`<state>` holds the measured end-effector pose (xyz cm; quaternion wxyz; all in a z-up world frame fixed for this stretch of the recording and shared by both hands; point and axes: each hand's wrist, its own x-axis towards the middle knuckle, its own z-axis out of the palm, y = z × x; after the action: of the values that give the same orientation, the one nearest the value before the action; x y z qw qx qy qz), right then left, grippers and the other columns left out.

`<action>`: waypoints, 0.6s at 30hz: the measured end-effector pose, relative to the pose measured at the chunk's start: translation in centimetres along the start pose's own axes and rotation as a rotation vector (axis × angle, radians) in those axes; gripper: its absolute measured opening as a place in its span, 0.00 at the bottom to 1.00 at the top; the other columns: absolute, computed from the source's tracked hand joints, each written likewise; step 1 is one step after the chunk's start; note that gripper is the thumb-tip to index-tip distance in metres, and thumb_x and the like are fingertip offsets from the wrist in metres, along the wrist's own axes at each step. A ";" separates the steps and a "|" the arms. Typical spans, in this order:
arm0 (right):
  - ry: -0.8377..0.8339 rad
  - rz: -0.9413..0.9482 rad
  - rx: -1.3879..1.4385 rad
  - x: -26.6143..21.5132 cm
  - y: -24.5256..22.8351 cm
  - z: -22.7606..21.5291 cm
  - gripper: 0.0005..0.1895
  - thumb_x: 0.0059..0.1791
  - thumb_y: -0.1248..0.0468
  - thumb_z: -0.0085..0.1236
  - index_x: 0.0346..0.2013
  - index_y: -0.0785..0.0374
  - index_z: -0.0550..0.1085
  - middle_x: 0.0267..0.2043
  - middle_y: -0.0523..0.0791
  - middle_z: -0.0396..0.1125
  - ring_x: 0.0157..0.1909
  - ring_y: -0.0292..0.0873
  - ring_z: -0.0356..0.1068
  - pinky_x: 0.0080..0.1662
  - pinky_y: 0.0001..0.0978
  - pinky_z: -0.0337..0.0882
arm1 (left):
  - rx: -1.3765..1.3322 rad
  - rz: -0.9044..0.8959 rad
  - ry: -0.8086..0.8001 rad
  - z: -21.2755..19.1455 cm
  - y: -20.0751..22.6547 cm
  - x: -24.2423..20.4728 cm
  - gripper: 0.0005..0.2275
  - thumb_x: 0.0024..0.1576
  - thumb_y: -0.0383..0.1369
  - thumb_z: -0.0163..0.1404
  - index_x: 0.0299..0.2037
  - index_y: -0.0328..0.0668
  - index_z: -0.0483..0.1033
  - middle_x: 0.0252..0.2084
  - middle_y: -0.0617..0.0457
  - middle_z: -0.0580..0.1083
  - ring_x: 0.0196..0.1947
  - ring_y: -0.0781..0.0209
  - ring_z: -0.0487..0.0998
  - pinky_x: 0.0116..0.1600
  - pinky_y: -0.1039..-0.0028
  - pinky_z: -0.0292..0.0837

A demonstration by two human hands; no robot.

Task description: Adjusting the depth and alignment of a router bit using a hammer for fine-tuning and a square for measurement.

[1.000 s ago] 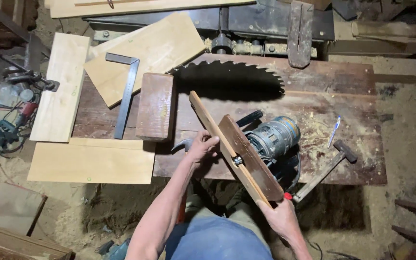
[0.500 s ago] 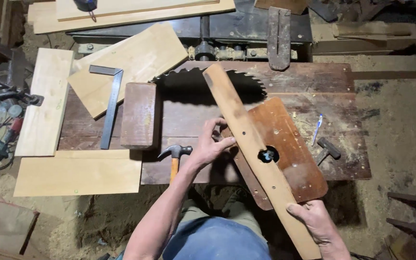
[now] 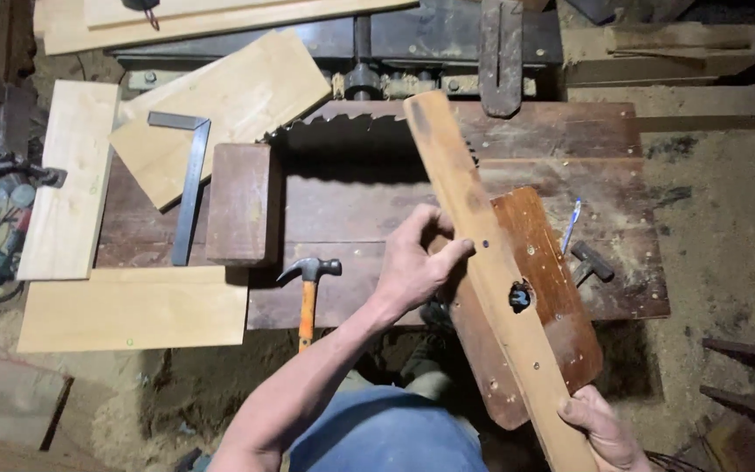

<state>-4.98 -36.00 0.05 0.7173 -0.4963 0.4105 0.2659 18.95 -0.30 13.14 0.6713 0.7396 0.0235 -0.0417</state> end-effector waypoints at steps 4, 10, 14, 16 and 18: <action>-0.144 0.133 -0.009 -1.7 -0.2 2.2 0.30 0.47 0.55 0.59 0.44 0.88 0.76 0.25 0.61 0.72 0.23 0.58 0.73 0.24 0.46 0.68 | 0.042 0.047 -0.034 -1.1 -0.4 0.1 0.07 0.54 0.32 0.55 0.29 0.48 0.69 0.29 0.62 0.71 0.29 0.68 0.69 0.37 0.74 0.68; 0.059 0.150 0.041 -2.2 1.9 1.7 0.21 0.51 0.53 0.56 0.44 0.69 0.66 0.34 0.58 0.67 0.33 0.59 0.70 0.34 0.52 0.68 | 0.059 0.052 -0.040 -1.3 -2.3 0.8 0.04 0.55 0.30 0.46 0.28 0.48 0.69 0.28 0.60 0.73 0.29 0.65 0.70 0.38 0.71 0.67; 0.184 0.166 0.052 -0.9 3.1 -1.7 0.16 0.55 0.50 0.52 0.44 0.59 0.66 0.35 0.56 0.67 0.33 0.62 0.69 0.33 0.61 0.70 | 0.088 0.111 -0.087 -0.2 -2.7 2.5 0.05 0.53 0.31 0.40 0.25 0.48 0.61 0.23 0.53 0.68 0.25 0.58 0.67 0.33 0.64 0.61; 0.180 0.171 0.056 -2.0 1.8 0.1 0.16 0.53 0.48 0.54 0.45 0.55 0.71 0.31 0.55 0.70 0.28 0.57 0.71 0.29 0.55 0.72 | 0.073 0.088 -0.116 0.8 -3.7 3.7 0.03 0.53 0.31 0.40 0.27 0.49 0.64 0.25 0.54 0.72 0.26 0.59 0.70 0.33 0.66 0.66; 0.173 0.163 0.064 -2.0 0.7 0.8 0.17 0.52 0.46 0.57 0.47 0.52 0.75 0.28 0.54 0.74 0.24 0.52 0.73 0.25 0.48 0.75 | 0.059 0.076 -0.147 1.4 -4.3 4.9 0.03 0.53 0.30 0.40 0.29 0.49 0.67 0.28 0.54 0.75 0.27 0.61 0.72 0.33 0.68 0.70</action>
<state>-6.33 -34.93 1.57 0.6705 -0.4592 0.5183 0.2663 23.45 -1.42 8.32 0.6502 0.7544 -0.0551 -0.0709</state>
